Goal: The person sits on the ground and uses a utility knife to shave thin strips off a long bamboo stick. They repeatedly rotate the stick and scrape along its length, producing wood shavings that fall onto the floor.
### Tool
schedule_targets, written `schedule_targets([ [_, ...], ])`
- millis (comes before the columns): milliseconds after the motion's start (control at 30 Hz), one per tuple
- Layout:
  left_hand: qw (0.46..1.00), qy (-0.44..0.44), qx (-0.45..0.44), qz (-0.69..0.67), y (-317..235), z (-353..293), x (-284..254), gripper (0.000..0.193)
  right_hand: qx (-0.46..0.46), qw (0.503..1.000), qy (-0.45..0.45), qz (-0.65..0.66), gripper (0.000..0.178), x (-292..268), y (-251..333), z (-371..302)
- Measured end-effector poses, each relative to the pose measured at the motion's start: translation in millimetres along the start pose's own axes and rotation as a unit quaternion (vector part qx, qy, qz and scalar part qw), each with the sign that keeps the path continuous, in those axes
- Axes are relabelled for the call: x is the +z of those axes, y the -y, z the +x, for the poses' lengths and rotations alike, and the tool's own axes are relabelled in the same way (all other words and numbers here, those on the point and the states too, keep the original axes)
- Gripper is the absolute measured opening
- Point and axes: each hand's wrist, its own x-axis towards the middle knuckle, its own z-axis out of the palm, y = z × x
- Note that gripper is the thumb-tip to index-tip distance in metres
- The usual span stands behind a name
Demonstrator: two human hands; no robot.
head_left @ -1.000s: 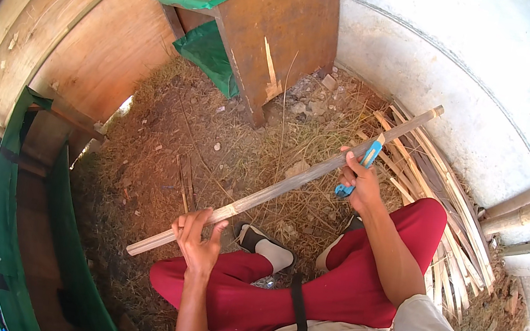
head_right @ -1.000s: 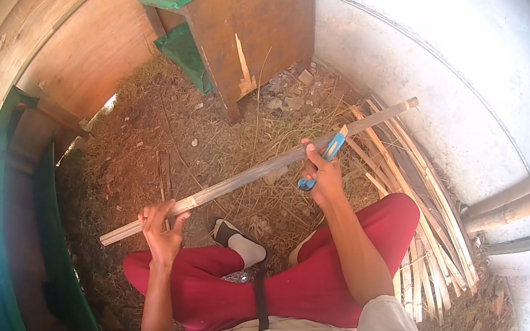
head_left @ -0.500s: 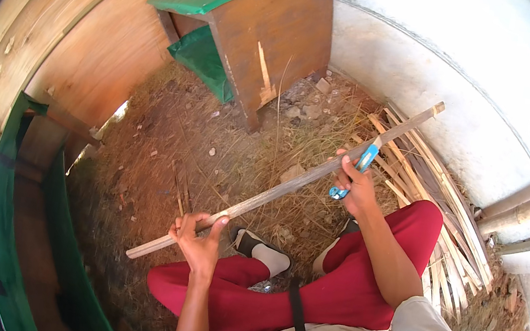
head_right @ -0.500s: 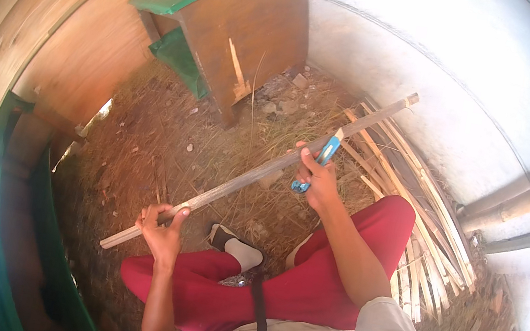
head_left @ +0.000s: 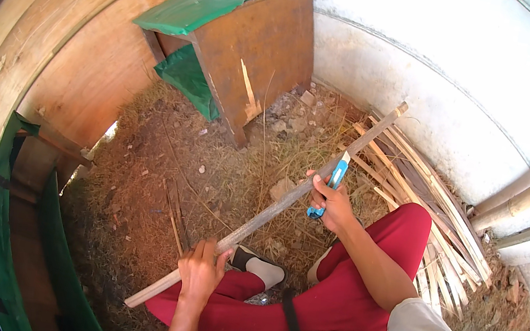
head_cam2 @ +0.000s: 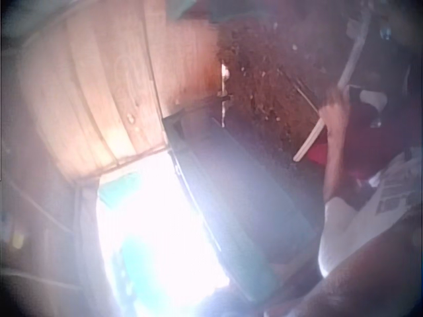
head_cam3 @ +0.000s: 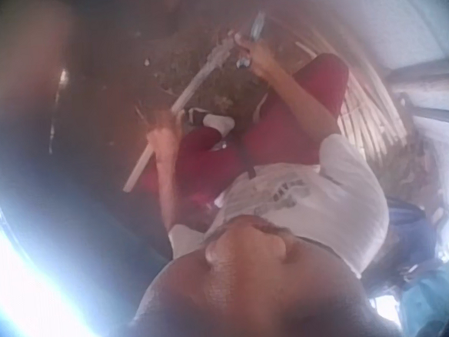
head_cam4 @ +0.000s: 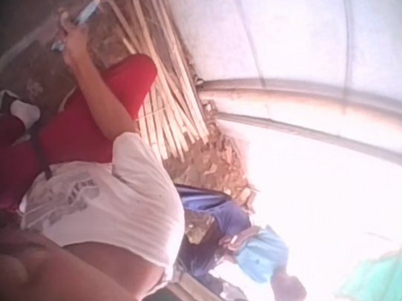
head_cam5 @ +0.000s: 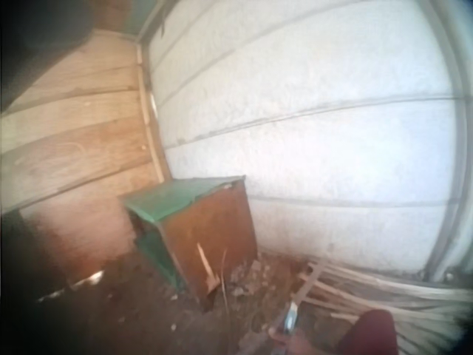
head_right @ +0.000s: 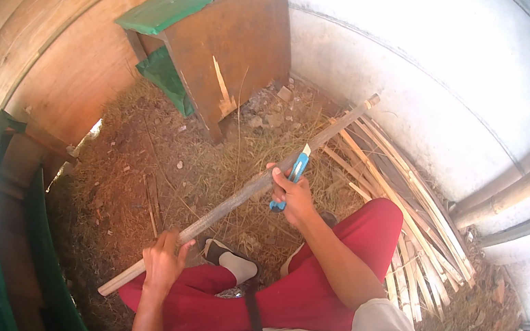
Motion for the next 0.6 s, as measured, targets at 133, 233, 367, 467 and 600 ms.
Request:
schedule_targets([
  [133, 0.988, 0.012, -0.068, -0.135, -14, -21, 2, 0.039, -0.006, 0.996, -0.039, -0.074, 0.032, 4, -1, 0],
  [233, 0.939, 0.082, -0.150, -0.299, -17, -45, 9, 0.039, -0.005, 0.992, 0.036, -0.121, 0.030, 0, 1, -2],
  [367, 0.777, 0.169, -0.302, -0.526, -32, -73, 16, 0.032, 0.018, 0.984, 0.071, -0.163, 0.036, -5, -5, -4],
  [467, 0.695, 0.220, -0.347, -0.589, -41, -78, 15, 0.032, -0.010, 0.959, 0.068, -0.276, 0.041, -2, -12, -4],
  [600, 0.700, 0.221, -0.329, -0.594, -48, -74, 30, 0.036, -0.087, 0.914, 0.030, -0.396, 0.044, -8, -32, 0],
])
